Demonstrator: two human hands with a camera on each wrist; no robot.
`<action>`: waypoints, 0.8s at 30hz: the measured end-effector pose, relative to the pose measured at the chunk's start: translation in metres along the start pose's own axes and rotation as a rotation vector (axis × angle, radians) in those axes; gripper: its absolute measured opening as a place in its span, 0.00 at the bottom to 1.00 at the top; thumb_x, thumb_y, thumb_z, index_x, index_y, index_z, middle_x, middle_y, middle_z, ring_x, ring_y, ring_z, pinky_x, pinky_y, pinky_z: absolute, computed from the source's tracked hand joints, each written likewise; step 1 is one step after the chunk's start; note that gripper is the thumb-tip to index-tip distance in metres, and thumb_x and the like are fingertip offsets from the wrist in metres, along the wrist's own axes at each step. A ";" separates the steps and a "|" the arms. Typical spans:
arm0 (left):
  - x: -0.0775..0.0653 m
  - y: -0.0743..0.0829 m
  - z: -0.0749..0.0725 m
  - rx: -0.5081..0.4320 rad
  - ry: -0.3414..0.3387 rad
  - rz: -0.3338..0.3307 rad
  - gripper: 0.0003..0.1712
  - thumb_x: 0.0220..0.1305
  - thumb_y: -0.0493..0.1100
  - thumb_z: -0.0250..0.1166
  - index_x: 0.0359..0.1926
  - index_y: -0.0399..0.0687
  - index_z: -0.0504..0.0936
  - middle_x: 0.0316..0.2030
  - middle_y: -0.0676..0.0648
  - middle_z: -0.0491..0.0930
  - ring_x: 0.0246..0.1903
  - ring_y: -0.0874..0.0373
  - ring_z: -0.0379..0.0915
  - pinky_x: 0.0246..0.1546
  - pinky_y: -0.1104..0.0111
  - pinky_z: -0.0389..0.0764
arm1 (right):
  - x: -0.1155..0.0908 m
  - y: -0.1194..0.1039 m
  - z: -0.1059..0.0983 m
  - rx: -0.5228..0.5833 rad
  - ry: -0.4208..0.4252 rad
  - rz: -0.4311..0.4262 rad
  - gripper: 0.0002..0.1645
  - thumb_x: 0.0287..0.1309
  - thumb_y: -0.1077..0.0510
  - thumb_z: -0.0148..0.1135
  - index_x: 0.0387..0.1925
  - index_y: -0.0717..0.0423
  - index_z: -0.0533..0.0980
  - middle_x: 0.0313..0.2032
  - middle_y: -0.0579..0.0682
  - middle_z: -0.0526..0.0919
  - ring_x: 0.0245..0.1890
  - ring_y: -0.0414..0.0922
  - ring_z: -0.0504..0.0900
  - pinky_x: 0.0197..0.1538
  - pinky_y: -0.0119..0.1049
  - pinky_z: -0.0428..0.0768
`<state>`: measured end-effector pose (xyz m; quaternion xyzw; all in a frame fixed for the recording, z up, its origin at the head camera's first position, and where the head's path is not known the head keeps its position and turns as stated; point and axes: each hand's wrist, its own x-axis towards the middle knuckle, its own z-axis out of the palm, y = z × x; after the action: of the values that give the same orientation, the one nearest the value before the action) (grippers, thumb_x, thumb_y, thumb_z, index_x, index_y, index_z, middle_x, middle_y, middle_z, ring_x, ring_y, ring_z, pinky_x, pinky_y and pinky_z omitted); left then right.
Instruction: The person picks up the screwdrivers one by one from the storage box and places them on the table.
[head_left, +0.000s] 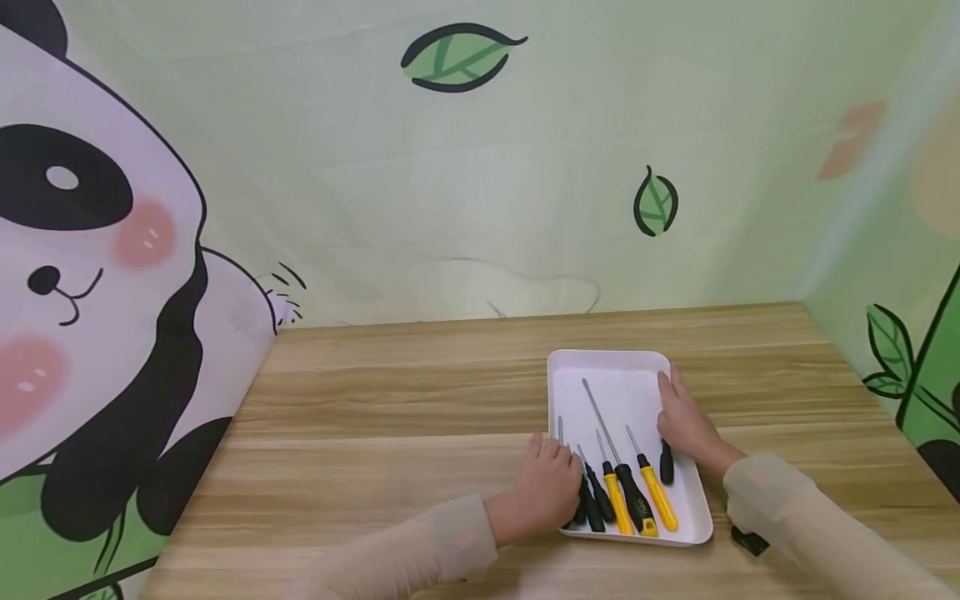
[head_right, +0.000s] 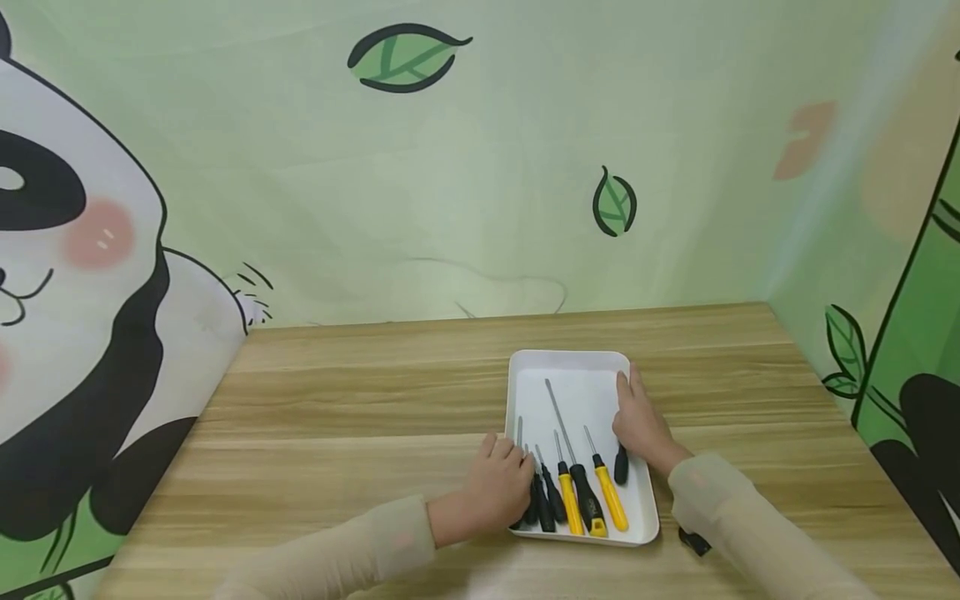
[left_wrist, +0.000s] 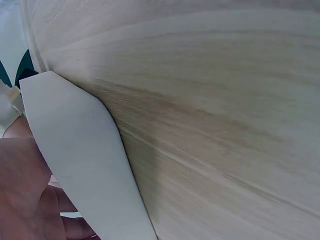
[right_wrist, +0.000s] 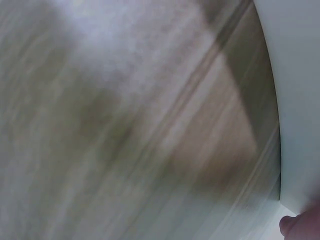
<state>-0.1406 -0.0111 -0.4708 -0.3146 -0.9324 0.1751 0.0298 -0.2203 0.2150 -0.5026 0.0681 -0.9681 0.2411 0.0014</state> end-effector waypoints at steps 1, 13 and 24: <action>0.000 0.001 -0.002 0.003 0.000 0.001 0.18 0.59 0.54 0.51 0.44 0.51 0.76 0.36 0.53 0.76 0.38 0.59 0.66 0.47 0.64 0.63 | 0.000 0.000 0.000 -0.001 0.001 0.000 0.34 0.50 0.70 0.37 0.61 0.77 0.47 0.63 0.73 0.40 0.59 0.68 0.54 0.54 0.57 0.63; 0.007 0.009 -0.004 -0.007 0.069 0.015 0.10 0.55 0.52 0.55 0.29 0.51 0.75 0.20 0.54 0.70 0.20 0.62 0.63 0.22 0.69 0.56 | -0.002 -0.002 -0.002 -0.027 0.010 -0.009 0.33 0.50 0.70 0.38 0.60 0.78 0.48 0.63 0.74 0.42 0.59 0.67 0.54 0.51 0.56 0.67; 0.016 0.005 -0.001 -0.108 0.087 0.024 0.06 0.53 0.46 0.58 0.25 0.51 0.74 0.17 0.53 0.70 0.16 0.63 0.63 0.10 0.72 0.61 | -0.003 -0.003 -0.003 -0.049 0.035 -0.035 0.33 0.49 0.71 0.38 0.59 0.79 0.50 0.62 0.75 0.44 0.59 0.67 0.55 0.50 0.55 0.68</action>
<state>-0.1501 0.0026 -0.4721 -0.3340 -0.9346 0.1112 0.0512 -0.2167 0.2138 -0.4988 0.0809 -0.9722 0.2183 0.0243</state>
